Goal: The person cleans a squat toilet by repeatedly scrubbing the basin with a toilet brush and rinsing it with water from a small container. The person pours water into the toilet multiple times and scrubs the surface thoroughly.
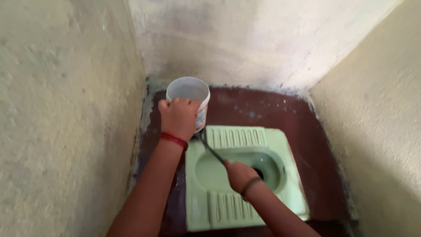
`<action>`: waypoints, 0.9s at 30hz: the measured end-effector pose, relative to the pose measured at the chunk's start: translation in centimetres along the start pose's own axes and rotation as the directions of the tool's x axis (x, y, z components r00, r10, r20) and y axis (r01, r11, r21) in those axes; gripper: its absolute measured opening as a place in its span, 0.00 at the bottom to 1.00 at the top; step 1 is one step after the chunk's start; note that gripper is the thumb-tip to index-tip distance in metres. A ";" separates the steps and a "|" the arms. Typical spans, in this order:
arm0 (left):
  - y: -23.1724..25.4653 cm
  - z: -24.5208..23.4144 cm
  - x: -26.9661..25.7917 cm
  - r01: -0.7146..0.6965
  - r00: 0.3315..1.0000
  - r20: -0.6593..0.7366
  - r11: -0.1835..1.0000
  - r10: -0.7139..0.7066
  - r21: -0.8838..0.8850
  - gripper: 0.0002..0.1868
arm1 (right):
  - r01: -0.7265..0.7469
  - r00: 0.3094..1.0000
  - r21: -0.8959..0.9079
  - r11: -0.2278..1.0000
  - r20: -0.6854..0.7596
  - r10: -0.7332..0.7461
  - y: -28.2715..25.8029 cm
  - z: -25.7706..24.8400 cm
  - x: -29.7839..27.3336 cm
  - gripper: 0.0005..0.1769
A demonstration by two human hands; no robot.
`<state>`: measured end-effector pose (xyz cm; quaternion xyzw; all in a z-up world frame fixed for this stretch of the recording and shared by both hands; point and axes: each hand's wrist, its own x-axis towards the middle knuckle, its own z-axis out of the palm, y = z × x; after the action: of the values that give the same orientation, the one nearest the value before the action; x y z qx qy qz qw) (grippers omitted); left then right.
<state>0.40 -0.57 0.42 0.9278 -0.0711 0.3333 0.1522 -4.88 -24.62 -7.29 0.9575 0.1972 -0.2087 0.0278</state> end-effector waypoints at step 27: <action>-1.4 0.5 -0.8 -0.030 0.999 0.042 0.998 0.028 0.048 0.15 | -0.519 0.778 0.528 0.672 -0.035 0.628 30.6 10.3 -5.4 0.27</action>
<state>0.40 0.62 -0.83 0.9368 -0.0797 0.3176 0.1232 -1.49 -56.11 -15.41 0.9611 -0.1731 -0.1282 -0.1728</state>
